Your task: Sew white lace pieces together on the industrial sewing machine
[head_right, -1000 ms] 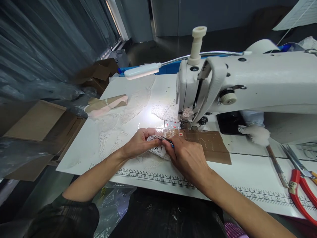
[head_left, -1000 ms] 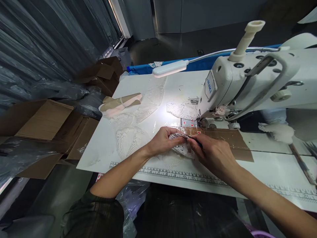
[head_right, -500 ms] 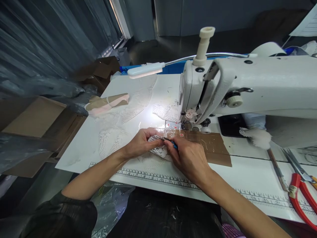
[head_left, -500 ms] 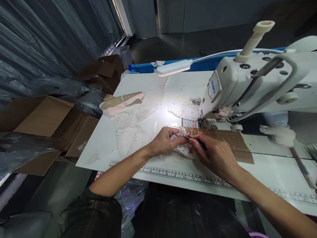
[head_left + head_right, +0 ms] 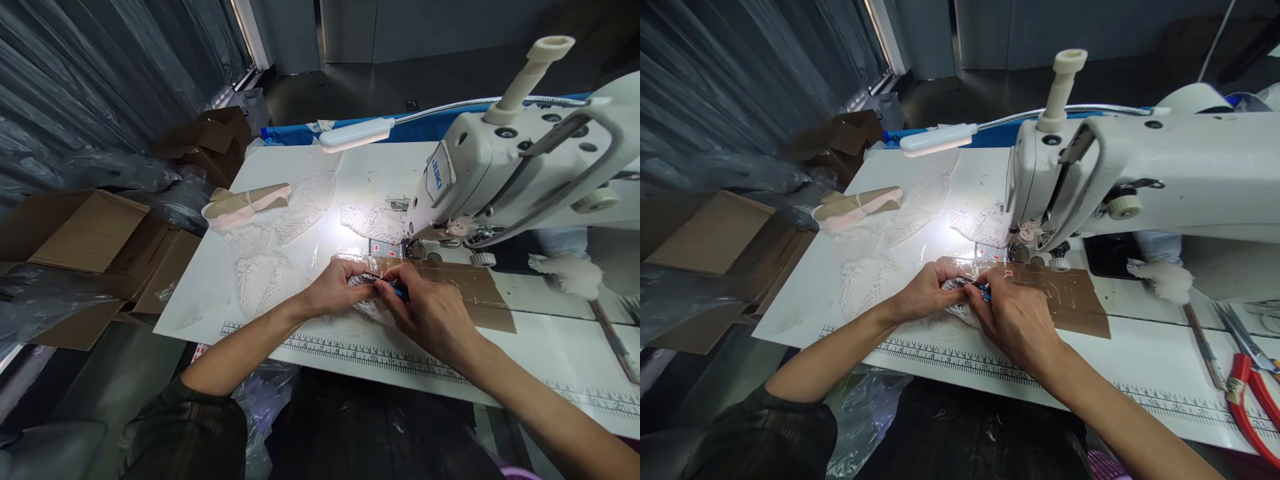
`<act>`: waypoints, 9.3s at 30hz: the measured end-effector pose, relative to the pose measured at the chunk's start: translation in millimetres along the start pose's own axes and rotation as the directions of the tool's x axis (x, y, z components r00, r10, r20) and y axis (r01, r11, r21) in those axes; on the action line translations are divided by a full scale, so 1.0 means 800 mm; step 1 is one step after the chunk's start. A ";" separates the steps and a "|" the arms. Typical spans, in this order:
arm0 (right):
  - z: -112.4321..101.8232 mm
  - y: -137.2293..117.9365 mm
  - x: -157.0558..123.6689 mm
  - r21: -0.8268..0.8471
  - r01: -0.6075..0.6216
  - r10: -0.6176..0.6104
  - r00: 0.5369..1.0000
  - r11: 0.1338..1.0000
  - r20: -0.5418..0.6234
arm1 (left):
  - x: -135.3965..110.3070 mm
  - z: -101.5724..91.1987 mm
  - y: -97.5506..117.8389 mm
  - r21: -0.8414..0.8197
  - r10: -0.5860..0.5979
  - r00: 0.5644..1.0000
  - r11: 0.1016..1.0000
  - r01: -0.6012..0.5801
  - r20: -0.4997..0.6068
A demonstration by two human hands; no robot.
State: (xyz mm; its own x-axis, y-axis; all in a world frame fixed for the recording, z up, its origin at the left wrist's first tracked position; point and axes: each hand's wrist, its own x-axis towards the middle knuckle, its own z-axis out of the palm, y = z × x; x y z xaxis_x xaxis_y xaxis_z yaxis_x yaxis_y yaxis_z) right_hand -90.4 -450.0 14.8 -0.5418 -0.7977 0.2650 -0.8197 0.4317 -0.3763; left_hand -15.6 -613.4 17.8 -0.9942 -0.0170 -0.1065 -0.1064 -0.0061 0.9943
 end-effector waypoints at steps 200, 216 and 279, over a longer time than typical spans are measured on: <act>0.017 0.025 -0.001 0.776 -0.607 0.323 0.779 0.172 0.538 | 0.105 -0.028 0.045 0.867 -0.136 0.965 0.481 -0.133 0.224; 0.002 0.100 0.015 -0.150 0.157 -0.116 0.961 0.976 0.250 | 0.041 -0.017 -0.033 0.722 0.451 0.620 -0.087 -0.686 0.643; 0.000 0.080 -0.011 -0.190 0.154 -0.122 0.978 0.970 0.172 | 0.042 -0.004 -0.038 0.802 0.612 0.635 0.002 -0.597 0.471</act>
State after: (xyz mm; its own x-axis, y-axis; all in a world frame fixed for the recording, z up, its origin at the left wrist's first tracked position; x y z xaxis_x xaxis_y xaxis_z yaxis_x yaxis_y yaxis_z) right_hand -138.3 -415.6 -11.1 -0.3980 -0.9046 0.1525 -0.9136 0.3757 -0.1557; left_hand -46.0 -617.1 -16.3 -0.7051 0.4568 0.5423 0.5792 0.8123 0.0689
